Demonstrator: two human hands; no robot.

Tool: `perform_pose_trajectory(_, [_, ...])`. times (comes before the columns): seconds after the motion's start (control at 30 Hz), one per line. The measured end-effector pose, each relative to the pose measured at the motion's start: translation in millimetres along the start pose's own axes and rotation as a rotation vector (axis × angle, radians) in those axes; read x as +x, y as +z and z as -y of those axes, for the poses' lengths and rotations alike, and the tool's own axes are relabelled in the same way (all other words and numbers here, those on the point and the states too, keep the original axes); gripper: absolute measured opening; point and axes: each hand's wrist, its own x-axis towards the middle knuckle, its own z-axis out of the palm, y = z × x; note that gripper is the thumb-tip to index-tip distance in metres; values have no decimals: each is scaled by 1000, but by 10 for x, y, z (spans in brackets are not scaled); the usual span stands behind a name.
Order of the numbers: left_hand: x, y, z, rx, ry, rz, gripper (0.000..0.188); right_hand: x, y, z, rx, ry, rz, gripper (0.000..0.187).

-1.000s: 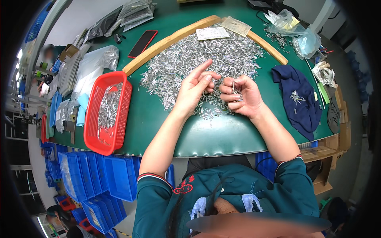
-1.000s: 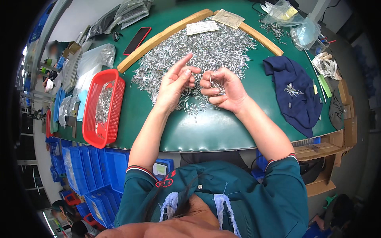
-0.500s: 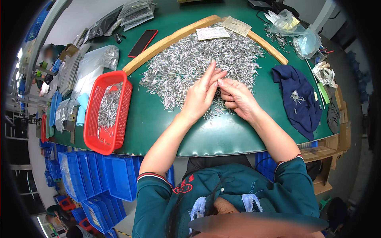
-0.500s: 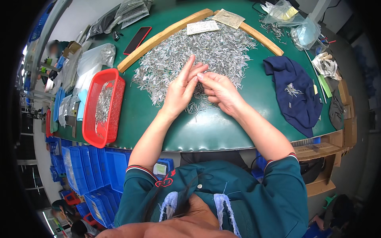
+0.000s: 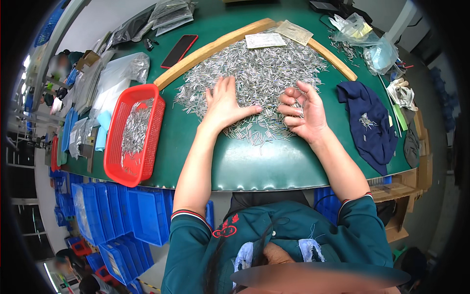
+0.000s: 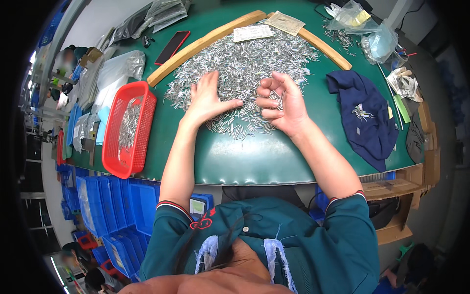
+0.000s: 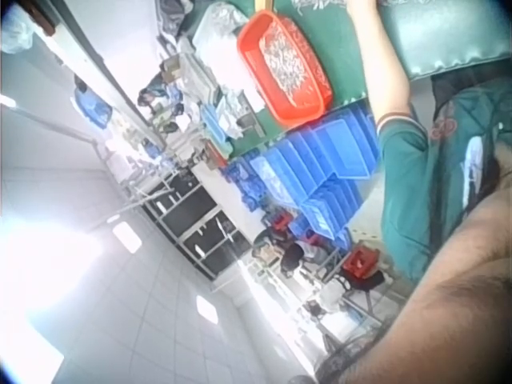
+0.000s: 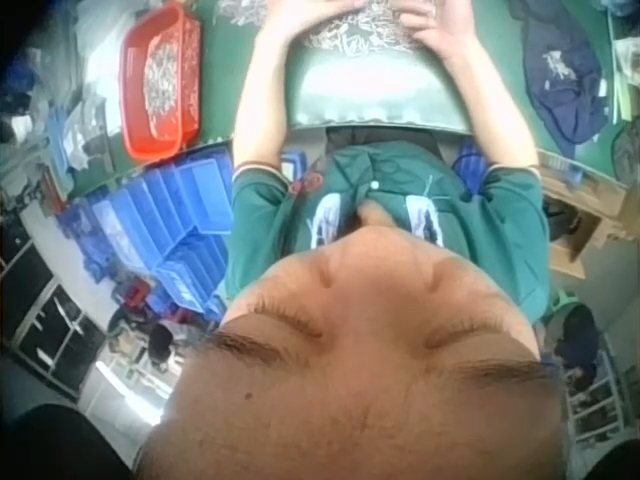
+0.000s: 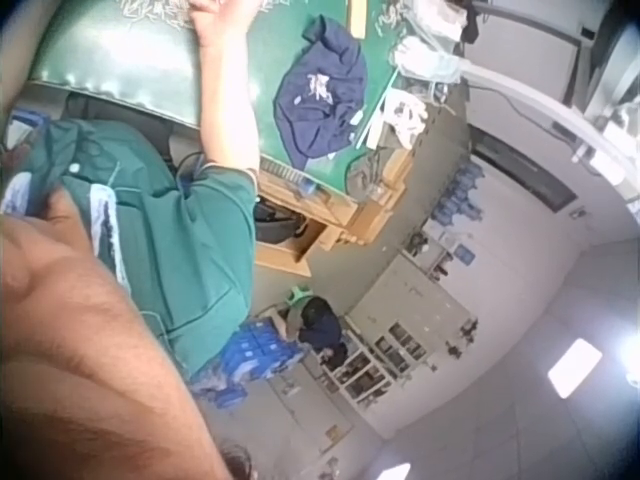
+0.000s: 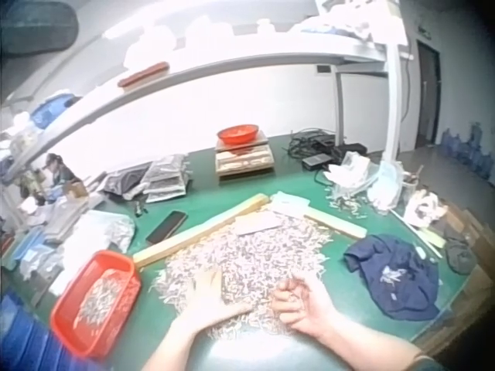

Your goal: The person sorts small metal fasteners by hand into a red plastic container.

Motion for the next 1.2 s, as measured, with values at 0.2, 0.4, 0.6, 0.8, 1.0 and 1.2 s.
perform_pose_trajectory(0.2, [229, 170, -232, 95, 103, -69, 97, 38, -89, 64, 139, -52, 10, 30])
perform_pose_trajectory(0.4, [365, 361, -301, 464, 321, -234, 35, 56, -116, 95, 128, -97, -40, 28])
perform_pose_trajectory(0.6, [382, 269, -246, 443, 395, -159, 24, 59, -129, 85, 44, -121, -74, 28])
perform_pose_trajectory(0.8, [495, -146, -165, -814, -158, 289, 23, 62, -135, 52, 54, -77, -62, 28])
perform_pose_trajectory(1.0, [445, -139, 9, -1720, -524, 507, 19, 72, -122, 44, 14, -76, -50, 38])
perform_pose_trajectory(1.2, [428, -95, 52, -1864, -567, 583, 26, 85, -108, 28, -37, -99, -140, 36])
